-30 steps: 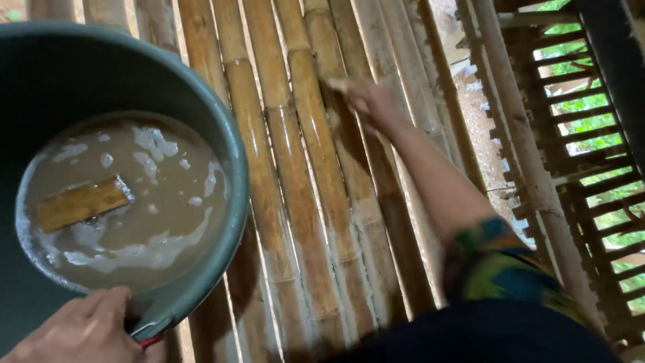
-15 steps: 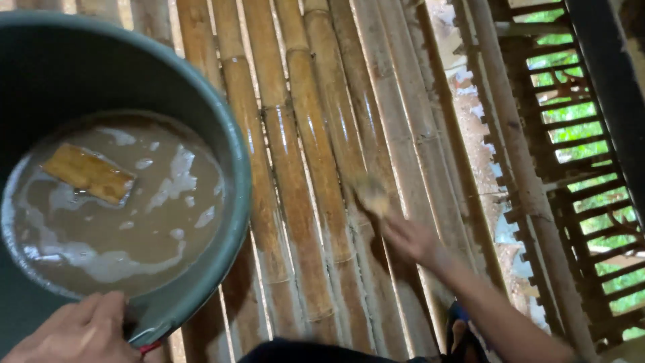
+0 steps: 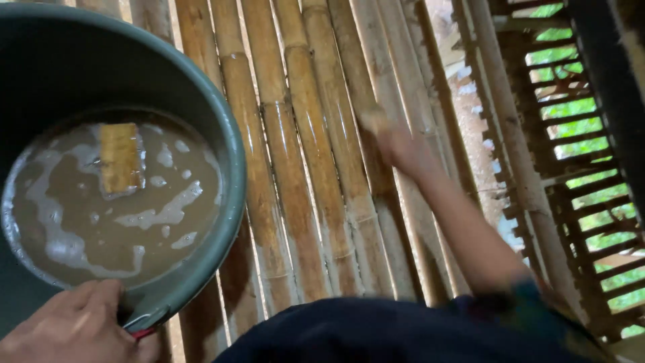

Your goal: A person uses a brush and soapy water from a bucket to scrub a floor made of bamboo slats.

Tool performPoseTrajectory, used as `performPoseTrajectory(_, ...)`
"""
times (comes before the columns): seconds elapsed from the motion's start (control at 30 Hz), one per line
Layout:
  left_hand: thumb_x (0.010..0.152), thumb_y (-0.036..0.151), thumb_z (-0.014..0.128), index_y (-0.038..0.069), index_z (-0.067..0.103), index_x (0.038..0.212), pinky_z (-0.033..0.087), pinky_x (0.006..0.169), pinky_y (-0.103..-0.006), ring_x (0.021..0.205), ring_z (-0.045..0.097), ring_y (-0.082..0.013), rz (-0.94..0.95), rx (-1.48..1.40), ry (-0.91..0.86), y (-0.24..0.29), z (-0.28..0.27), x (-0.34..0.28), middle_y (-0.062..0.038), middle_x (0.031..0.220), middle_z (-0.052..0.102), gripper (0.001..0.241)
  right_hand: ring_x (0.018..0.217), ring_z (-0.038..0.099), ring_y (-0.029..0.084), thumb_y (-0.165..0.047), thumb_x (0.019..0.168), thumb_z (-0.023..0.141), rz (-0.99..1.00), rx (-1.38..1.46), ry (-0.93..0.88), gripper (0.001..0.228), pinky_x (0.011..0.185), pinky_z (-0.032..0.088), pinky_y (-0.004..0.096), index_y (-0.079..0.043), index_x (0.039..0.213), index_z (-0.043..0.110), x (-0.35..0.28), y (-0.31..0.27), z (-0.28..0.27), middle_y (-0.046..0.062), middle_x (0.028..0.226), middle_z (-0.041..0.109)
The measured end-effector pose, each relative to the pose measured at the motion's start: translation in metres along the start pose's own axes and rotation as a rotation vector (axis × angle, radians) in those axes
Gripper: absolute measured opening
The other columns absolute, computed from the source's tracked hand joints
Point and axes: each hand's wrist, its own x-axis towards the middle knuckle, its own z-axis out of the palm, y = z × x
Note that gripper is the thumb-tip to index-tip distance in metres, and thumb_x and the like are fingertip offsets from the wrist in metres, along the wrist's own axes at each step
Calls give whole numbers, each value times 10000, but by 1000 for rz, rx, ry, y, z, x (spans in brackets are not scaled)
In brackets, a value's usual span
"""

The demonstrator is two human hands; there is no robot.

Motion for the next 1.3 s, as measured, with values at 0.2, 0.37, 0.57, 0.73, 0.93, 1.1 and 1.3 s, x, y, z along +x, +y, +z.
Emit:
performPoseTrajectory(0.2,688,504,541,292,553,715,497,776,-210,846,659,-62,57,-67,340,2,24,1,139,749,616,214,834,713,266,171,889,619,-826,-484,354,231,601,643,271,-45,970,635,-149,64,34,175,1097,693)
performPoseTrajectory(0.37,802,460,504,257,492,673,442,644,-235,780,640,-67,18,-53,327,1,15,-2,124,698,558,240,1392,481,322,-511,1020,323,-190,323,-53,658,1134,431,480,-29,1431,501,-45,-17,1,181,1515,507)
performPoseTrajectory(0.57,766,637,497,349,554,778,475,736,-140,840,640,39,-39,69,-13,1,-8,3,229,799,636,294,498,417,39,-149,854,656,40,1009,158,120,376,343,207,-73,763,672,100,-13,15,114,1274,754)
performPoseTrajectory(0.73,645,501,532,338,502,721,416,685,-220,777,611,-11,-55,-78,295,7,2,-9,176,766,570,183,781,617,231,-32,844,629,-681,-83,531,220,654,440,362,-190,966,720,45,17,75,52,914,684)
performPoseTrajectory(0.93,621,344,567,327,483,669,322,617,-247,741,572,-19,-96,-5,310,8,-1,-14,163,693,534,98,980,639,380,-240,1004,459,-628,-97,240,235,817,477,459,-97,1152,572,96,-12,93,195,1239,614)
performPoseTrajectory(1.1,670,420,607,333,516,655,344,593,-239,685,565,-12,-138,-69,289,11,-8,-17,181,677,574,127,405,474,259,-71,894,536,-847,-782,712,47,337,306,425,-63,933,561,278,27,85,73,543,527)
performPoseTrajectory(1.3,501,380,579,305,493,656,278,579,-277,616,495,-103,-184,-101,407,14,-1,-15,106,649,505,192,879,654,391,-69,785,615,-501,-573,275,676,543,554,483,-217,1444,589,250,74,48,200,1232,623)
